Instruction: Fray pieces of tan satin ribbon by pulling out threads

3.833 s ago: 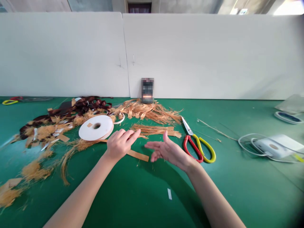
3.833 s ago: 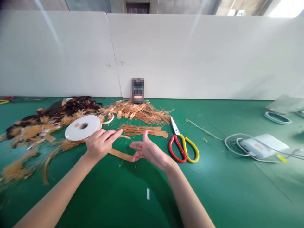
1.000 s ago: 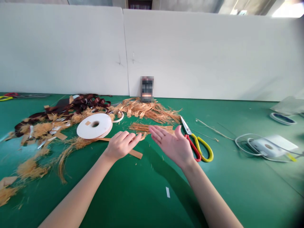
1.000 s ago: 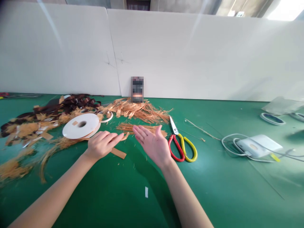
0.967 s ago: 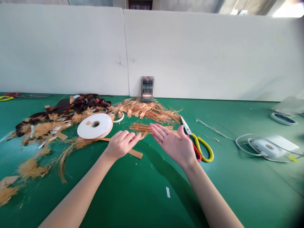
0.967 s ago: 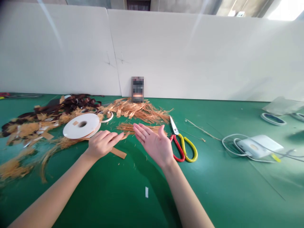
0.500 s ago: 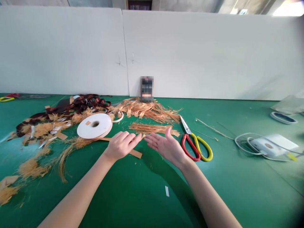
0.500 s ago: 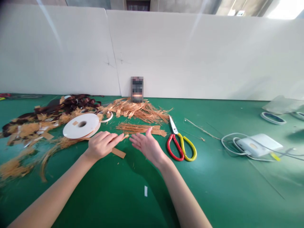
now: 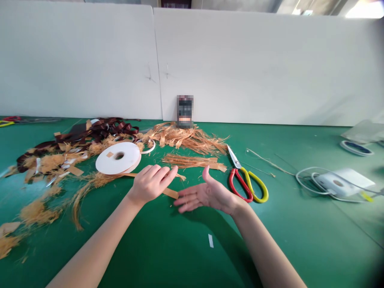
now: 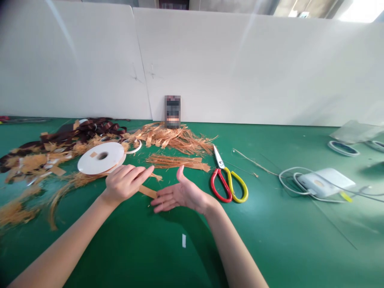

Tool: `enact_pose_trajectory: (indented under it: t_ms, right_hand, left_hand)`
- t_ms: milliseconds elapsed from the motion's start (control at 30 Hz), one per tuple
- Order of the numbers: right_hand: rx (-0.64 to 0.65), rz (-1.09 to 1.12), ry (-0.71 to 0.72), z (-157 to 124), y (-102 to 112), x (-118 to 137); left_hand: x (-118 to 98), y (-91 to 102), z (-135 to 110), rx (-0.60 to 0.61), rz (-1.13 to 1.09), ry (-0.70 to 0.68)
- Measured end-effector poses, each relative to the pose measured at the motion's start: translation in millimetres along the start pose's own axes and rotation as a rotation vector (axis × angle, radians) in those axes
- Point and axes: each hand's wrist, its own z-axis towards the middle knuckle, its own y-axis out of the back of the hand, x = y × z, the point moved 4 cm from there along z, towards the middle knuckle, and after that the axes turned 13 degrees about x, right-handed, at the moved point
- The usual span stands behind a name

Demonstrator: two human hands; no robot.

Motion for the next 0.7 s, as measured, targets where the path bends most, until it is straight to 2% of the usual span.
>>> enact_pose_trajectory:
  t_ms: [67,133,233,300,367,400,500,567,600,633,700]
  right_hand:
    - [-0.180,0.068,0.124,1.9,5.5,4.8]
    - [-0.288,0.135,0.329,0.5,6.7,14.9]
    - [-0.274,0.210,0.628,-7.2,3.1,30.5]
    - [-0.197,0.214,0.722,-13.5,0.9,35.8]
    - [-0.096,0.160,0.693,-17.2,-0.6,35.6]
    - [-0.035,0.117,0.623,-17.1,-1.6,33.3]
    - [0.076,-0.005,0.281,-10.8,-4.1,19.7]
    - [0.014,-0.004,0.108,-5.4,-2.3,12.0]
    - [-0.056,0.022,0.087,-3.0,-0.5,10.6]
    - [-0.136,0.057,0.108,-1.1,1.4,11.0]
    - [-0.286,0.121,0.239,0.4,4.5,15.3]
  left_hand:
    - [-3.1,1.0,0.0,0.005,-0.007,-0.028]
    - [-6.2,0.6,-0.4,0.001,-0.016,-0.060]
    - [-8.1,-2.8,-0.4,0.008,-0.025,-0.086]
    - [-7.1,-5.6,-0.1,0.021,-0.017,-0.081]
    - [-4.6,-6.8,0.0,0.020,-0.007,-0.059]
    - [-3.3,-6.8,0.0,0.016,-0.006,-0.047]
    - [-0.4,-5.3,0.1,0.010,-0.008,-0.017]
    - [-0.5,-3.9,0.3,0.009,-0.009,-0.019]
    - [-1.1,-3.1,0.4,0.008,-0.010,-0.026]
    - [-1.9,-2.4,0.5,0.005,-0.013,-0.034]
    - [-3.8,-1.1,1.1,0.000,-0.025,-0.051]
